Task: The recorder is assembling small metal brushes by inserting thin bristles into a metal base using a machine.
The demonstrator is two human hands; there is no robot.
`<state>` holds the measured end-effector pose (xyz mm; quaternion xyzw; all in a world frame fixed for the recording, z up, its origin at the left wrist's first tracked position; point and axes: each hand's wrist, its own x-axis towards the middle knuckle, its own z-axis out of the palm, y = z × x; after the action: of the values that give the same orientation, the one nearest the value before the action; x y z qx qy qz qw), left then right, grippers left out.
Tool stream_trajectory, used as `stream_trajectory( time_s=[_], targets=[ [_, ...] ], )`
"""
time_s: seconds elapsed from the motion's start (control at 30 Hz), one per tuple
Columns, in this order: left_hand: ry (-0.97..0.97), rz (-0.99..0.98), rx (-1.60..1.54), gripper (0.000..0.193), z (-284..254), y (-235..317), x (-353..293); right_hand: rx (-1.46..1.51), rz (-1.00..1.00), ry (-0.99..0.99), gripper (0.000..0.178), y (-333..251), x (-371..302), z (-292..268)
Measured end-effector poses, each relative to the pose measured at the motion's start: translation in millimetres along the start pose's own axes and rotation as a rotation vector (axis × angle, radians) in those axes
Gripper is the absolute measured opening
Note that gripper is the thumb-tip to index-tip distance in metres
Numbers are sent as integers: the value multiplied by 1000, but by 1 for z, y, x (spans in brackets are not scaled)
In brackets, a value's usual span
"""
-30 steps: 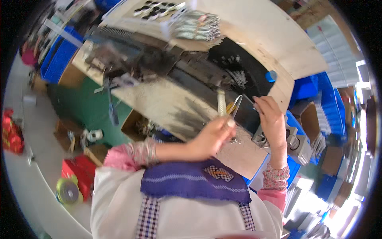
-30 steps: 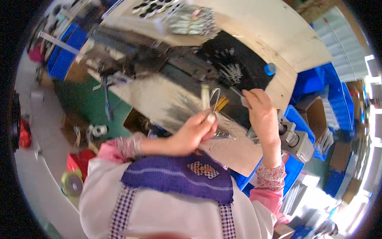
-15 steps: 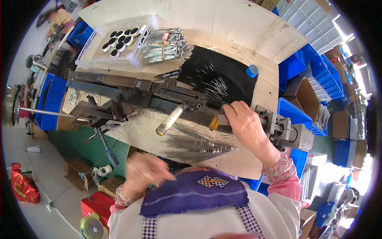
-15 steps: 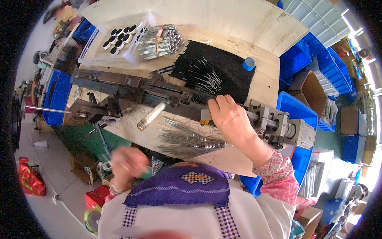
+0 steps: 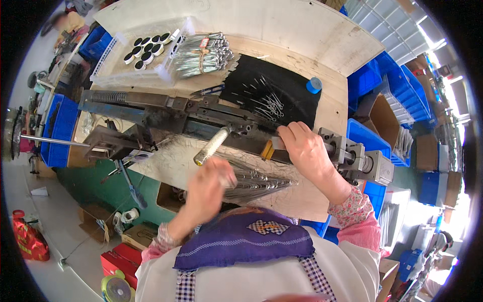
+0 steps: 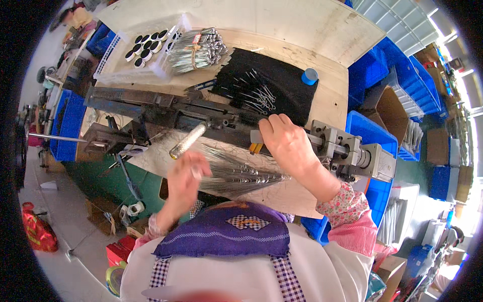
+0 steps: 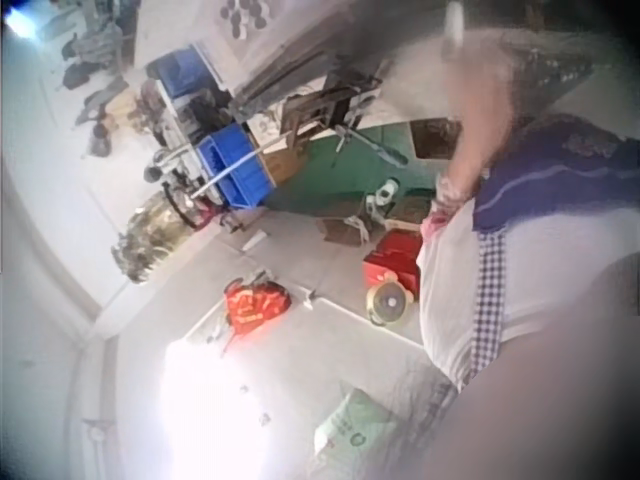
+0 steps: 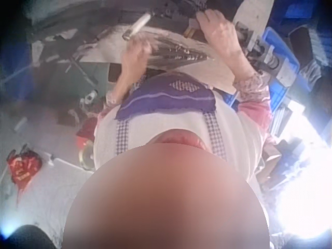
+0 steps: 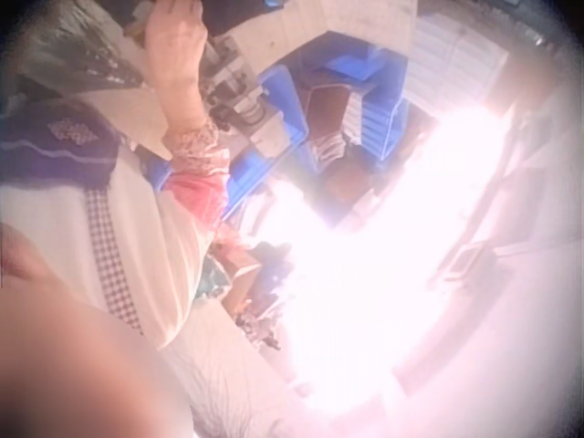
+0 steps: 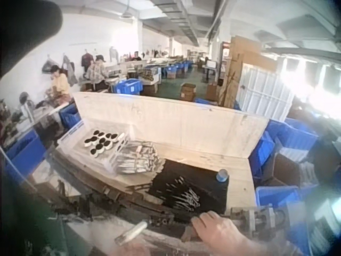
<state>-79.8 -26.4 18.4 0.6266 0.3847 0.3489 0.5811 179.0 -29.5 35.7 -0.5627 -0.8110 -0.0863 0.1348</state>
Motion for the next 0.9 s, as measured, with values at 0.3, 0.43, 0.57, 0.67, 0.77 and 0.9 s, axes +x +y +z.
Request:
stream_trajectory(
  time_s=[0.3, 0.43, 0.57, 0.67, 0.77, 0.9],
  targets=[
    [53, 601, 977, 6, -13, 32, 27, 30, 33, -14, 13, -1, -1, 3],
    [79, 202, 763, 21, -42, -21, 19, 48, 33, -4, 11, -13, -6, -2],
    [-121, 59, 168, 25, -16, -59, 6, 83, 33, 46, 10, -11, 8, -10],
    [-179, -26, 165, 31, -6, -57, 14, -93, 197, -94, 16, 30, 49, 22],
    [-188, 203, 443, 25, -43, -58, 6, 43, 289, 16, 21, 42, 39, -3],
    [-269, -182, 473, 16, -41, 19, -1, 420, 348, 137, 18, 62, -7, -35]
  ],
)
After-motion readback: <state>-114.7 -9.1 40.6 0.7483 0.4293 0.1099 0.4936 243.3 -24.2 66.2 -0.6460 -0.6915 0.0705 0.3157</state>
